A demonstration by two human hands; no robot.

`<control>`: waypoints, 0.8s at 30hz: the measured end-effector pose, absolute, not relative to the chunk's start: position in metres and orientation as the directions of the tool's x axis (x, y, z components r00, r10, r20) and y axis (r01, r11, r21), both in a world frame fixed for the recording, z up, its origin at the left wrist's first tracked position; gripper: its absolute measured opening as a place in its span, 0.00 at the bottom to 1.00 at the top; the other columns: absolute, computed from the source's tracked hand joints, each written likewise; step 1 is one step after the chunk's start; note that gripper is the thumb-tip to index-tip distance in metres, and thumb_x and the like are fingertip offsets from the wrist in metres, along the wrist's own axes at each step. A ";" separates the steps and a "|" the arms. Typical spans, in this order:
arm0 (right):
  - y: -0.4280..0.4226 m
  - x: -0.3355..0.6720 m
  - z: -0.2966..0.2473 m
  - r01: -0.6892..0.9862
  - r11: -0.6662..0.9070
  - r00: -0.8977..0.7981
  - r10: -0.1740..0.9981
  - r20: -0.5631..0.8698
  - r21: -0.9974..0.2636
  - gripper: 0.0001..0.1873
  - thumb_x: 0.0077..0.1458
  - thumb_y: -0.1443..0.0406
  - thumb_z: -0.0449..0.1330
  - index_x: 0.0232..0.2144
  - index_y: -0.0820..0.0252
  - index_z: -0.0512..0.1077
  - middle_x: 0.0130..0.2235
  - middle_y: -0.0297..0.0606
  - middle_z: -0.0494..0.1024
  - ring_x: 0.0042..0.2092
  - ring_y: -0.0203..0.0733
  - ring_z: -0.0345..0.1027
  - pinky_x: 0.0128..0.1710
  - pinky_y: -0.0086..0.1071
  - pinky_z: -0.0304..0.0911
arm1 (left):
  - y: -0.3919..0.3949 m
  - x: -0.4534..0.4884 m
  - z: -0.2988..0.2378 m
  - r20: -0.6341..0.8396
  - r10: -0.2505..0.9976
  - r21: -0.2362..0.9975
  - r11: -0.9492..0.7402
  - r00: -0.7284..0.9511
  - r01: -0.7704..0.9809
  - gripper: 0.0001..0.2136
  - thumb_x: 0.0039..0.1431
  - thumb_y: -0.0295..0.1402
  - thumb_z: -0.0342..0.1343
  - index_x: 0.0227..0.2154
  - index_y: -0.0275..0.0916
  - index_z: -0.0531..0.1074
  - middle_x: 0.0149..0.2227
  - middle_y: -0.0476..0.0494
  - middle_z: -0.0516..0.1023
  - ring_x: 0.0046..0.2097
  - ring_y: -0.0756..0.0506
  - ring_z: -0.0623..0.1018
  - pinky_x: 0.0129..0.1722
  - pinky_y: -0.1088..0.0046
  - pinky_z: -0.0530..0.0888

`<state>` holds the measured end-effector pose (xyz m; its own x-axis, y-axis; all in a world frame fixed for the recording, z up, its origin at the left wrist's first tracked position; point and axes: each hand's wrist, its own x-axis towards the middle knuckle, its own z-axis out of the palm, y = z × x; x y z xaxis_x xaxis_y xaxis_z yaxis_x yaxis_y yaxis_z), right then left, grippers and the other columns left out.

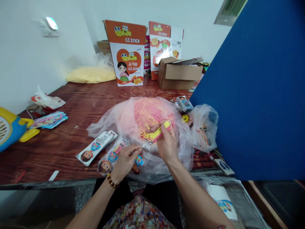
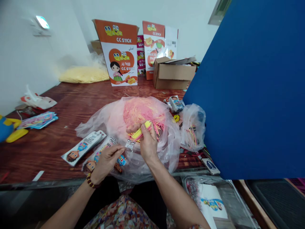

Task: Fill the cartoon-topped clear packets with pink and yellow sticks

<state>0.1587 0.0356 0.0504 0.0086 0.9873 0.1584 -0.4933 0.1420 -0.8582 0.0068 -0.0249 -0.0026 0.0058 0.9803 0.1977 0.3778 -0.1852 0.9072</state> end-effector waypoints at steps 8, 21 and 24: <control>0.035 0.151 0.045 -0.491 0.161 0.079 0.987 0.140 -0.856 0.11 0.58 0.55 0.56 0.38 0.54 0.66 0.32 0.35 0.77 0.43 0.45 0.74 0.43 0.40 0.70 | -0.025 0.010 -0.007 0.290 0.956 0.889 -0.255 -0.036 0.380 0.10 0.62 0.36 0.53 0.31 0.40 0.78 0.29 0.46 0.78 0.32 0.46 0.76 0.35 0.72 0.71; 0.035 0.147 0.048 -0.527 0.219 0.111 0.976 0.189 -0.821 0.09 0.58 0.58 0.58 0.33 0.56 0.67 0.26 0.27 0.74 0.31 0.37 0.73 0.43 0.35 0.67 | -0.021 0.013 -0.017 0.495 0.869 0.804 -0.457 -0.002 0.380 0.05 0.61 0.30 0.57 0.34 0.38 0.78 0.30 0.47 0.80 0.30 0.50 0.77 0.32 0.77 0.72; 0.035 0.146 0.054 -0.506 0.229 0.058 0.971 0.232 -0.832 0.10 0.59 0.57 0.57 0.31 0.56 0.67 0.27 0.29 0.76 0.32 0.38 0.74 0.45 0.37 0.67 | -0.022 0.013 -0.014 0.458 0.889 0.832 -0.423 -0.015 0.358 0.06 0.61 0.30 0.56 0.33 0.39 0.78 0.28 0.48 0.79 0.30 0.50 0.76 0.31 0.78 0.72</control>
<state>0.1458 0.0353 0.0543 0.0578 0.9711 0.2317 -0.5060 0.2286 -0.8317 0.0130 -0.0218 -0.0137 -0.0147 0.8888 0.4580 0.3582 -0.4229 0.8324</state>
